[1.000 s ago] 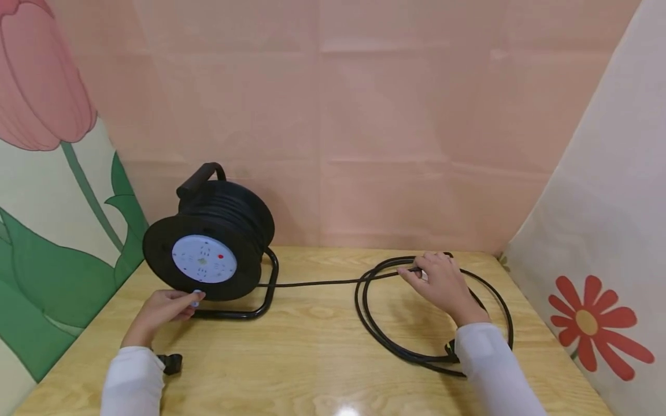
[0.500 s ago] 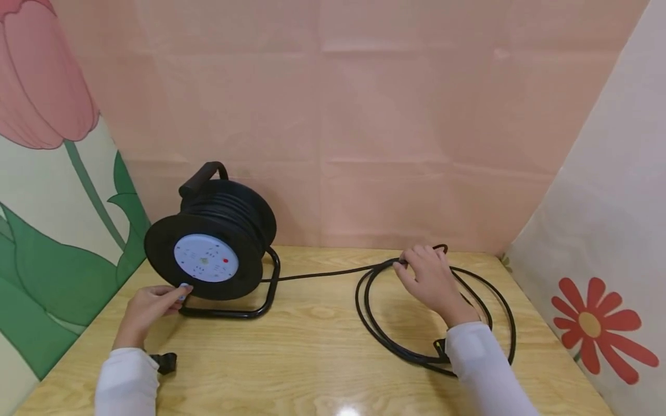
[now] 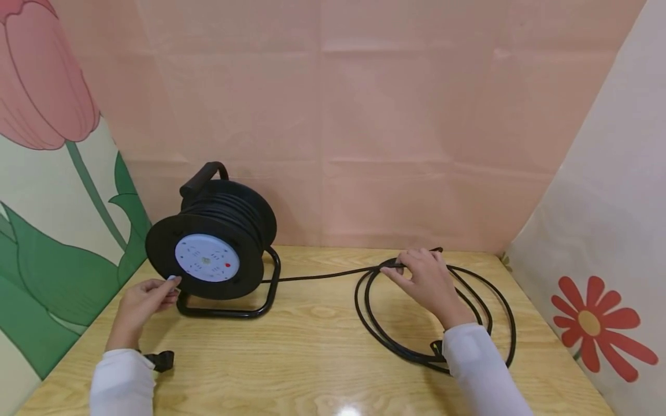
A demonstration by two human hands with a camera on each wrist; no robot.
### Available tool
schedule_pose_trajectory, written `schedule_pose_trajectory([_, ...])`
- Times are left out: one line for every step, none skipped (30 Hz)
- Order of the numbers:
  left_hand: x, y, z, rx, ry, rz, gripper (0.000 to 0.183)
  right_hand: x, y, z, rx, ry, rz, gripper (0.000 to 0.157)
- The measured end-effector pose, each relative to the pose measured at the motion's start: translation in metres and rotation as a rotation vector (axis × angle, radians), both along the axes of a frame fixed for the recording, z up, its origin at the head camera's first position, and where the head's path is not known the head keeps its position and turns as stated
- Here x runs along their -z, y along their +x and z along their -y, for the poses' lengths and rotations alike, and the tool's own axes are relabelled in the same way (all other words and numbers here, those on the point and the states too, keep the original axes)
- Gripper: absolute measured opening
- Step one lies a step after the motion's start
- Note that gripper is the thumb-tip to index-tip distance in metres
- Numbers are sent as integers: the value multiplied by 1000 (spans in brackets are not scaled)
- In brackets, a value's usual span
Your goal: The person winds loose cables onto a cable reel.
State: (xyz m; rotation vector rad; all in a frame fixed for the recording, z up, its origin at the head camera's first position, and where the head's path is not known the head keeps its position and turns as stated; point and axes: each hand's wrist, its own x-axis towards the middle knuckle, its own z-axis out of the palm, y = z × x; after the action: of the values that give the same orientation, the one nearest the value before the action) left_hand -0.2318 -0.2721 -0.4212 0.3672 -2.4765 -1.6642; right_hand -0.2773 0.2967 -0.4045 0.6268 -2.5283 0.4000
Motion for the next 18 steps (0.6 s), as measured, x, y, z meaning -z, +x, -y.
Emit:
schedule_pose_trajectory([0,0,0,-3,12,-4,59,0,0,0,4,1,3,30])
schedule_pose_trajectory([0,0,1,-5,25,-8,60,0,1,0,3,1,7,30])
schedule_pose_trajectory([-1,0,1,-6,39,-12,60,1,1,1,0,3,12,29])
schedule_pose_trajectory([-1,0,2,-9,50,-15,61,1,1,1,-2,4,20,27])
schedule_pose_trajectory([-1,0,2,-10,60,-18,61,2,1,1,-5,6,28,24])
schedule_pose_trajectory([-1,0,3,-15,68,-22,61,2,1,2,-6,10,36,22])
schedule_pose_trajectory([-1,0,3,-22,78,-26,61,2,0,3,-2,15,43,21])
schedule_pose_trajectory([-1,0,3,-26,90,-31,61,3,0,4,6,21,49,21])
schedule_pose_trajectory([-1,0,3,-34,103,-39,60,3,0,4,24,27,53,23])
schedule_pose_trajectory([-1,0,4,-43,118,-45,58,4,0,5,50,31,54,25])
schedule_pose_trajectory([-1,0,4,-53,129,-48,58,4,0,6,78,33,55,29])
schedule_pose_trajectory([-1,0,4,-64,136,-49,58,5,-1,7,106,35,51,33])
schedule_pose_trajectory([-2,0,5,-71,147,-52,57,5,-1,9,135,35,43,36])
schedule_pose_trajectory([-2,0,5,-79,155,-57,57,5,-2,11,163,33,37,39])
schedule_pose_trajectory([-3,0,4,-89,167,-60,57,6,-2,13,184,31,30,42])
schedule_pose_trajectory([-3,0,4,-96,176,-60,58,6,-3,14,196,30,25,44])
schedule_pose_trajectory([-4,0,3,-103,183,-61,59,6,-4,17,202,29,23,45])
schedule_pose_trajectory([-5,0,3,-110,196,-64,59,6,-4,18,203,30,22,45])
